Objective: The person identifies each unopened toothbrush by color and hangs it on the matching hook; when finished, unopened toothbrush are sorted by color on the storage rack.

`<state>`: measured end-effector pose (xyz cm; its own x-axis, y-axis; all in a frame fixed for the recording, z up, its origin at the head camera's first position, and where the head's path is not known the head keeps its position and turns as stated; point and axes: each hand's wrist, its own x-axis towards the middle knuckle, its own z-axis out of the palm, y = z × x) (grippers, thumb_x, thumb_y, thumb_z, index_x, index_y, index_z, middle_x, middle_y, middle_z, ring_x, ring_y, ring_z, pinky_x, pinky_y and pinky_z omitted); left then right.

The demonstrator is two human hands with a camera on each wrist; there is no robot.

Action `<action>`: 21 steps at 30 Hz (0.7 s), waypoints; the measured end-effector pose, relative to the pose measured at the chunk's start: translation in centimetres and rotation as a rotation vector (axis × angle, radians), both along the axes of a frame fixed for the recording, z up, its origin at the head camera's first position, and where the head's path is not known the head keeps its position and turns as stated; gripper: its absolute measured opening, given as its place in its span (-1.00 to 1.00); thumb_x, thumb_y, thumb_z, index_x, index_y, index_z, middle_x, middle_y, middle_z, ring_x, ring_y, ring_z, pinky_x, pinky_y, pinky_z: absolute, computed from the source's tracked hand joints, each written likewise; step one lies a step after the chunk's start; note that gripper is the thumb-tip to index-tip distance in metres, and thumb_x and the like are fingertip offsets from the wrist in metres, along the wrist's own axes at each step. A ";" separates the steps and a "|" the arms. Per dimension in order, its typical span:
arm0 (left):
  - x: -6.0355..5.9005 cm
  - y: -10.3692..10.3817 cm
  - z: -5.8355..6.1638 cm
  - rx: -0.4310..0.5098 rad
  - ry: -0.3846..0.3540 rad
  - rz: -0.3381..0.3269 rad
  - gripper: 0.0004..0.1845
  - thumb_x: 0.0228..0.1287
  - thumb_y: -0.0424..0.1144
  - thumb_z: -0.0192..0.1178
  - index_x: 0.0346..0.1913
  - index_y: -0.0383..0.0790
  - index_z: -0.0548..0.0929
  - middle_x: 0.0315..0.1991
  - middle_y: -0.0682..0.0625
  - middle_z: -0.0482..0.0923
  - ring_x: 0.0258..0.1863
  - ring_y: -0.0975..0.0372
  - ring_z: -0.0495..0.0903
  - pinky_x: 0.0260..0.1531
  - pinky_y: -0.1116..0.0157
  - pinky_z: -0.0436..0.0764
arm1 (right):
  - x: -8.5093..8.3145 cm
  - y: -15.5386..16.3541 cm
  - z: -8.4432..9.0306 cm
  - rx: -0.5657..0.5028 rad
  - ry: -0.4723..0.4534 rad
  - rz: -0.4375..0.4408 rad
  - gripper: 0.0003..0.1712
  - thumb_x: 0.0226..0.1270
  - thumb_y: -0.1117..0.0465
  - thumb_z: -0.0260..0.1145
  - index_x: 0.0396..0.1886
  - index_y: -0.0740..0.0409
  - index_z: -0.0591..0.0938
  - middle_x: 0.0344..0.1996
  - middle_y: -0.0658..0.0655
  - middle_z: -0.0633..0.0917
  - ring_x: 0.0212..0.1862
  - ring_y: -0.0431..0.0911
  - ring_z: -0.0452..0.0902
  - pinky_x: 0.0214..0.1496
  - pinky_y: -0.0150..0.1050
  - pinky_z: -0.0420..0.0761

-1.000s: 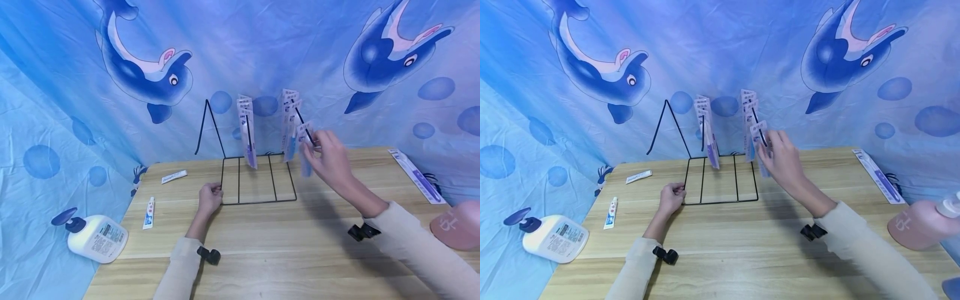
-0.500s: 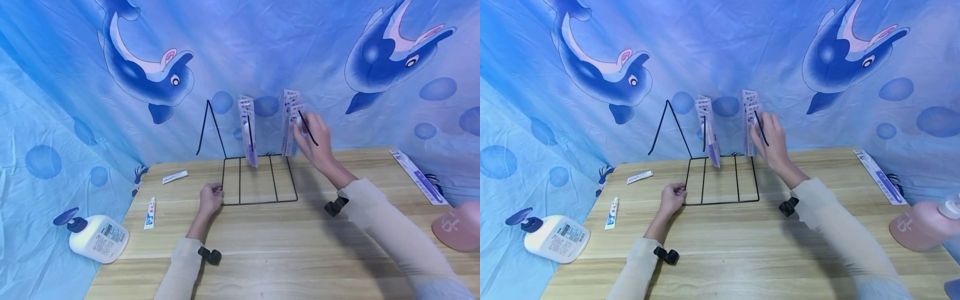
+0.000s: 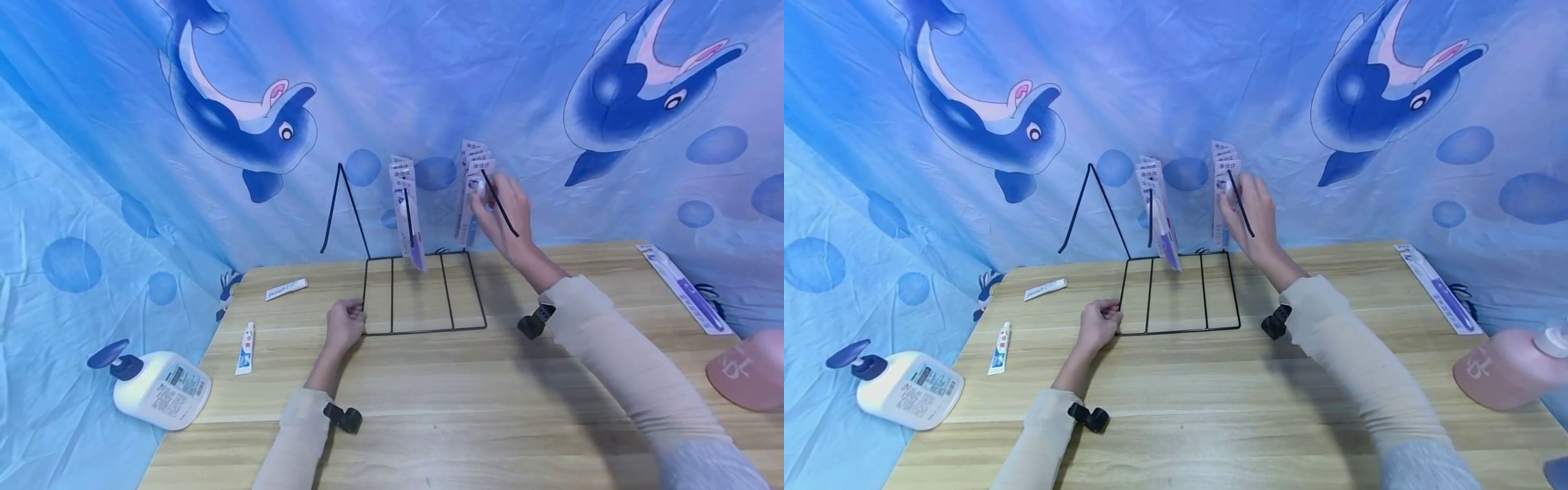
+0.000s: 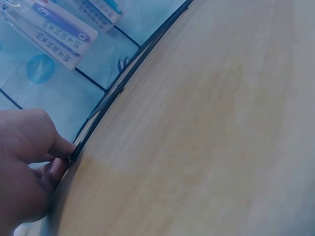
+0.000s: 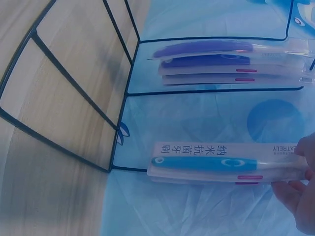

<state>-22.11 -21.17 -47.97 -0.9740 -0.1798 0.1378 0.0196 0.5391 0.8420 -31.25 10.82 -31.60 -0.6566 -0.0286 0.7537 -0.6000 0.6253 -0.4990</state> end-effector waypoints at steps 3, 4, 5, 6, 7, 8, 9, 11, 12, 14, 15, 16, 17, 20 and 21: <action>-0.1 0.0 -0.1 0.004 0.003 0.006 -0.69 0.13 -0.59 0.23 -0.01 -0.55 0.66 -0.27 -0.23 0.60 -0.27 0.04 0.61 -0.23 0.28 0.70 | 0.5 0.4 -0.3 0.047 -0.012 0.011 -0.70 0.28 0.28 0.40 -0.36 0.33 0.43 -0.45 0.27 0.44 -0.40 0.08 0.25 -0.39 -0.15 0.23; -0.1 0.0 -0.1 0.007 0.003 0.006 -0.69 0.14 -0.59 0.23 -0.01 -0.56 0.66 -0.27 -0.23 0.60 -0.27 0.04 0.61 -0.22 0.27 0.70 | 0.8 0.7 -0.4 0.068 -0.036 0.010 -0.68 0.26 0.27 0.42 -0.32 0.34 0.44 -0.40 0.28 0.44 -0.38 0.09 0.26 -0.39 -0.14 0.25; -0.1 0.0 -0.1 0.011 0.001 0.005 -0.69 0.14 -0.59 0.23 -0.01 -0.55 0.65 -0.26 -0.23 0.60 -0.26 0.04 0.61 -0.22 0.27 0.70 | 1.1 1.1 -0.6 0.085 -0.083 0.007 -0.66 0.25 0.26 0.44 -0.27 0.34 0.44 -0.34 0.28 0.44 -0.35 0.10 0.27 -0.38 -0.12 0.28; -0.2 0.1 -0.1 0.015 0.001 0.007 -0.68 0.14 -0.59 0.23 -0.01 -0.55 0.65 -0.26 -0.24 0.61 -0.26 0.04 0.61 -0.21 0.27 0.70 | 1.4 1.7 -0.8 0.109 -0.140 0.001 -0.64 0.25 0.24 0.45 -0.21 0.34 0.45 -0.27 0.30 0.45 -0.33 0.11 0.29 -0.37 -0.10 0.31; -0.2 0.1 -0.1 0.020 0.000 0.006 -0.68 0.14 -0.59 0.23 0.00 -0.56 0.65 -0.25 -0.24 0.60 -0.26 0.04 0.61 -0.20 0.26 0.70 | 1.7 2.4 -1.1 0.137 -0.192 -0.017 -0.62 0.24 0.23 0.45 -0.15 0.35 0.46 -0.19 0.32 0.45 -0.33 0.11 0.31 -0.38 -0.09 0.34; -0.1 0.1 -0.2 0.024 -0.004 0.003 -0.68 0.14 -0.59 0.23 0.01 -0.56 0.64 -0.25 -0.24 0.60 -0.25 0.04 0.61 -0.19 0.26 0.70 | 1.8 3.3 -1.4 0.166 -0.246 -0.041 -0.59 0.24 0.22 0.45 -0.09 0.34 0.47 -0.14 0.33 0.45 -0.33 0.11 0.33 -0.40 -0.08 0.37; -0.1 0.1 -0.2 0.027 -0.008 0.004 -0.67 0.15 -0.59 0.23 0.02 -0.55 0.64 -0.24 -0.24 0.60 -0.24 0.04 0.60 -0.19 0.27 0.70 | 1.9 4.3 -1.6 0.191 -0.299 -0.064 -0.57 0.25 0.20 0.43 -0.03 0.34 0.47 -0.09 0.36 0.44 -0.34 0.12 0.34 -0.42 -0.06 0.40; 0.1 0.1 -0.2 0.033 -0.016 0.011 -0.67 0.15 -0.59 0.23 0.02 -0.55 0.63 -0.23 -0.24 0.60 -0.24 0.05 0.60 -0.18 0.28 0.69 | 1.7 6.8 -2.2 0.228 -0.396 -0.114 -0.54 0.29 0.17 0.37 0.05 0.34 0.46 0.00 0.42 0.41 -0.38 0.15 0.38 -0.45 -0.01 0.45; 0.2 0.0 -0.2 0.035 -0.016 0.015 -0.66 0.15 -0.59 0.23 0.03 -0.56 0.63 -0.22 -0.24 0.60 -0.24 0.04 0.60 -0.18 0.28 0.69 | 1.4 8.3 -2.5 0.250 -0.423 -0.144 -0.52 0.31 0.16 0.34 0.09 0.36 0.46 0.02 0.46 0.41 -0.38 0.19 0.39 -0.47 0.03 0.47; 0.5 -0.1 -0.1 0.038 -0.019 0.021 -0.66 0.15 -0.60 0.22 0.03 -0.57 0.63 -0.22 -0.25 0.59 -0.24 0.04 0.60 -0.19 0.29 0.69 | 0.7 11.6 -3.1 0.278 -0.494 -0.203 -0.46 0.37 0.11 0.27 0.16 0.40 0.42 0.06 0.55 0.38 -0.32 0.29 0.41 -0.45 0.14 0.51; 0.5 -0.1 -0.1 0.040 -0.018 0.024 -0.66 0.15 -0.60 0.22 0.02 -0.57 0.63 -0.22 -0.26 0.59 -0.24 0.04 0.60 -0.19 0.29 0.69 | 0.3 13.4 -3.5 0.287 -0.538 -0.237 -0.42 0.40 0.07 0.22 0.20 0.43 0.40 0.09 0.60 0.36 -0.27 0.35 0.41 -0.40 0.21 0.52; 0.6 -0.2 0.0 0.042 -0.016 0.027 -0.66 0.15 -0.60 0.22 0.02 -0.58 0.63 -0.22 -0.26 0.59 -0.24 0.03 0.60 -0.19 0.29 0.69 | -0.1 15.3 -3.9 0.295 -0.581 -0.270 -0.38 0.43 0.04 0.18 0.22 0.46 0.37 0.10 0.63 0.33 -0.20 0.41 0.40 -0.35 0.27 0.52; 0.6 -0.3 0.0 0.040 -0.011 0.025 -0.66 0.14 -0.61 0.22 0.02 -0.58 0.62 -0.22 -0.27 0.59 -0.24 0.03 0.60 -0.20 0.29 0.69 | -0.4 17.3 -4.3 0.311 -0.627 -0.304 -0.35 0.45 0.01 0.14 0.24 0.50 0.34 0.10 0.65 0.34 -0.15 0.45 0.39 -0.30 0.30 0.51; 0.5 -0.4 0.1 0.026 -0.002 0.019 -0.67 0.15 -0.62 0.21 0.02 -0.59 0.62 -0.23 -0.27 0.59 -0.25 0.03 0.60 -0.22 0.32 0.69 | -1.0 22.8 -6.0 0.366 -0.753 -0.406 -0.36 0.47 -0.04 0.04 0.01 0.57 0.40 -0.15 0.60 0.47 -0.18 0.45 0.43 -0.33 0.29 0.52; 0.5 -0.5 0.1 0.024 0.001 0.017 -0.67 0.15 -0.62 0.21 0.02 -0.59 0.62 -0.23 -0.27 0.58 -0.25 0.03 0.59 -0.23 0.32 0.68 | -1.1 24.4 -6.6 0.375 -0.792 -0.425 -0.40 0.47 -0.04 0.01 -0.12 0.57 0.42 -0.26 0.55 0.50 -0.25 0.42 0.45 -0.38 0.25 0.52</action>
<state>-21.64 -21.65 -47.87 -0.9706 -0.1999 0.1341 0.0113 0.5189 0.8548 -32.31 35.26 -38.22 -0.9805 0.1799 0.0797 0.1362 0.9129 -0.3847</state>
